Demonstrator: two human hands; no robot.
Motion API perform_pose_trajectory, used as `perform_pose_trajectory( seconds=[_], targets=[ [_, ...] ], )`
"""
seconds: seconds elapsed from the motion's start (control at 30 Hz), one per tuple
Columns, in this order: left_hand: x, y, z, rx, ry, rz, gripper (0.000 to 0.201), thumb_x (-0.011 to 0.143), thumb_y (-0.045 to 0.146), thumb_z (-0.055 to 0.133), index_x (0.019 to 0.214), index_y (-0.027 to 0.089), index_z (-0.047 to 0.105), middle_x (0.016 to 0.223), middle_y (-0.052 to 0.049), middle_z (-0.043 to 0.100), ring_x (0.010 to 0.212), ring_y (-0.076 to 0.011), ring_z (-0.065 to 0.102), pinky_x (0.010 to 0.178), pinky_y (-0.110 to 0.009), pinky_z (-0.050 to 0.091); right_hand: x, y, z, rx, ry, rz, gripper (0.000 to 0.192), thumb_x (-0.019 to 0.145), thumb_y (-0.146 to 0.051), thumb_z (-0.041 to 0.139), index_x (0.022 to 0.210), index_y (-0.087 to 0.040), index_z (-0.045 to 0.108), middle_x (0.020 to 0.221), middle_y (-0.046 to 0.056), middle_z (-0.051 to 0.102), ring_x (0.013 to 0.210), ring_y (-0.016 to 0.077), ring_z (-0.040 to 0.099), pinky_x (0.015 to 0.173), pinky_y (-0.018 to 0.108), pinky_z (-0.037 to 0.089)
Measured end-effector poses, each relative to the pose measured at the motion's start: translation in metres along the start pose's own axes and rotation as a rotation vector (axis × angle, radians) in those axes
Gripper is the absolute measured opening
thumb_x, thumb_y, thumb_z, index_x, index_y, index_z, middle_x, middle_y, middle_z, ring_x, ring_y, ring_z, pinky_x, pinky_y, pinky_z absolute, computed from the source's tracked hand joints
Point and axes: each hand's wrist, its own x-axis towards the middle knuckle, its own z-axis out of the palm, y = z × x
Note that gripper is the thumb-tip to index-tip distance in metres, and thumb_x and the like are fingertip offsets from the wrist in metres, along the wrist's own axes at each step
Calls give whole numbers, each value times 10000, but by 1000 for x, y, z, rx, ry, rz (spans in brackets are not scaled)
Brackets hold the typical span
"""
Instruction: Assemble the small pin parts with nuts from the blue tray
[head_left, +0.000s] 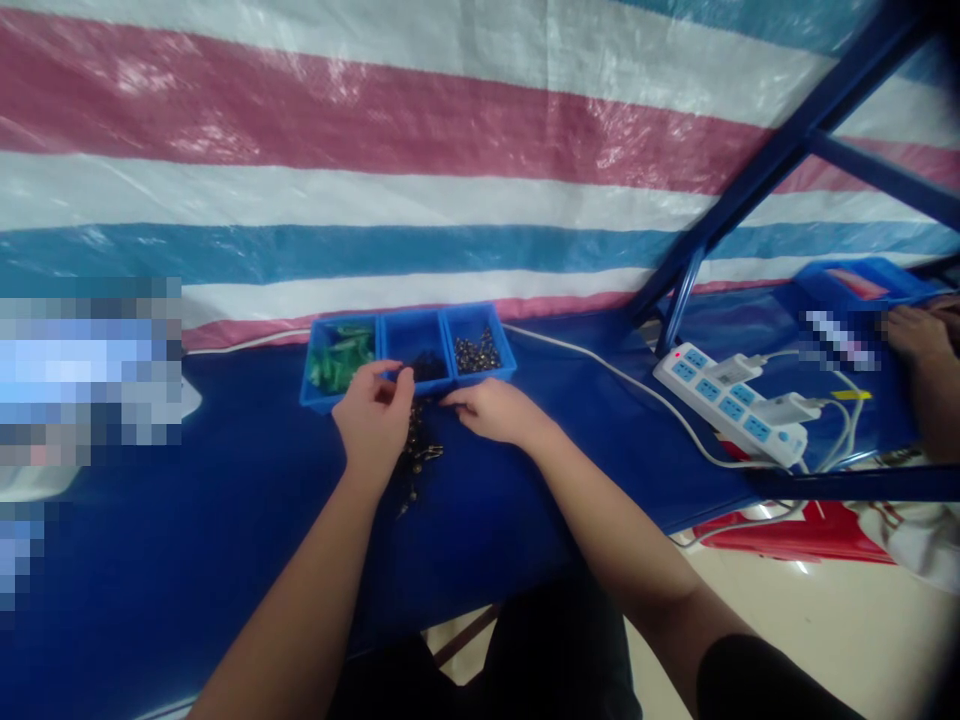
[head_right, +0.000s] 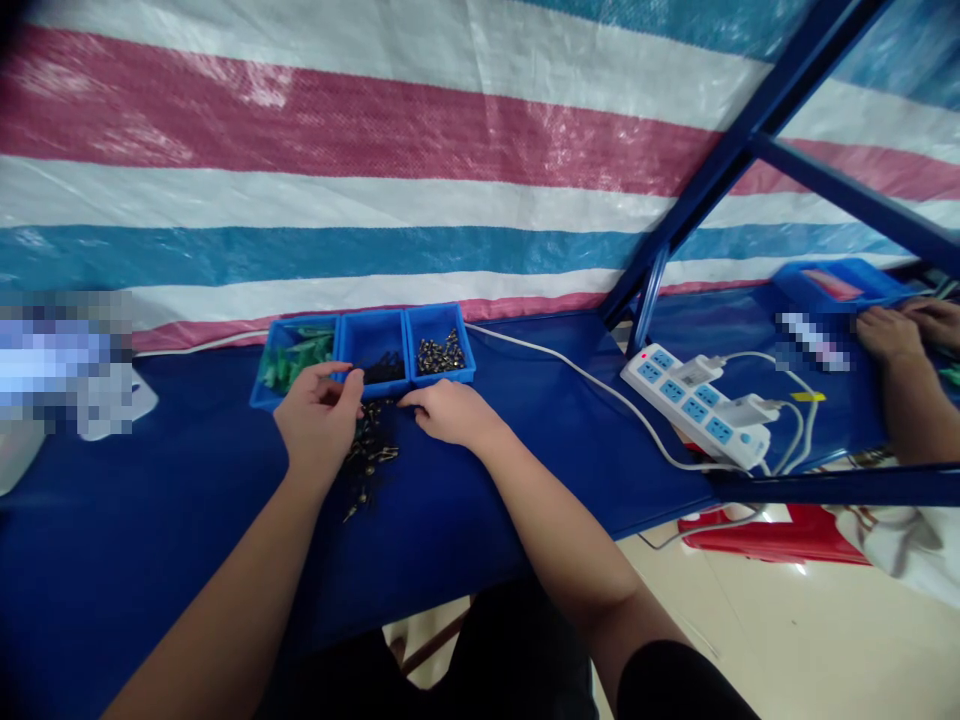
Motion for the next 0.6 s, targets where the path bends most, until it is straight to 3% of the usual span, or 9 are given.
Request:
perform_pose_trajectory(
  seconds=[0.1,0.27,0.47,0.6],
  targets=[
    [0,-1,0,-11,36,-3,287,877,446,676,1035,210,721,625,41,627,571,-115,585,662,-261,472,1,2,3,-52,-25,23,367,954,-172,507,1221,-261,741,1138,44,772,998,219,713,859,314,491],
    [-1,0,1,-78,166,21,317,887,443,682,1080,193,715,638,35,615,579,-105,574,663,-251,472,0,3,1,-78,-29,69,253,983,-231,530,1108,-246,749,1072,39,773,939,196,697,774,276,455],
    [3,-1,-2,16,38,9,355,879,470,681,1125,223,750,619,35,618,577,-126,590,685,-283,483,-2,2,0,-118,-50,64,240,1019,-273,479,1091,-218,701,988,58,760,838,195,679,695,276,392],
    [3,-3,-2,18,78,67,291,925,407,608,1075,205,754,656,21,628,596,-123,590,672,-269,472,-3,2,-1,-109,-27,48,268,1027,-270,447,1155,-229,679,1035,50,763,877,200,691,729,283,413]
  ],
)
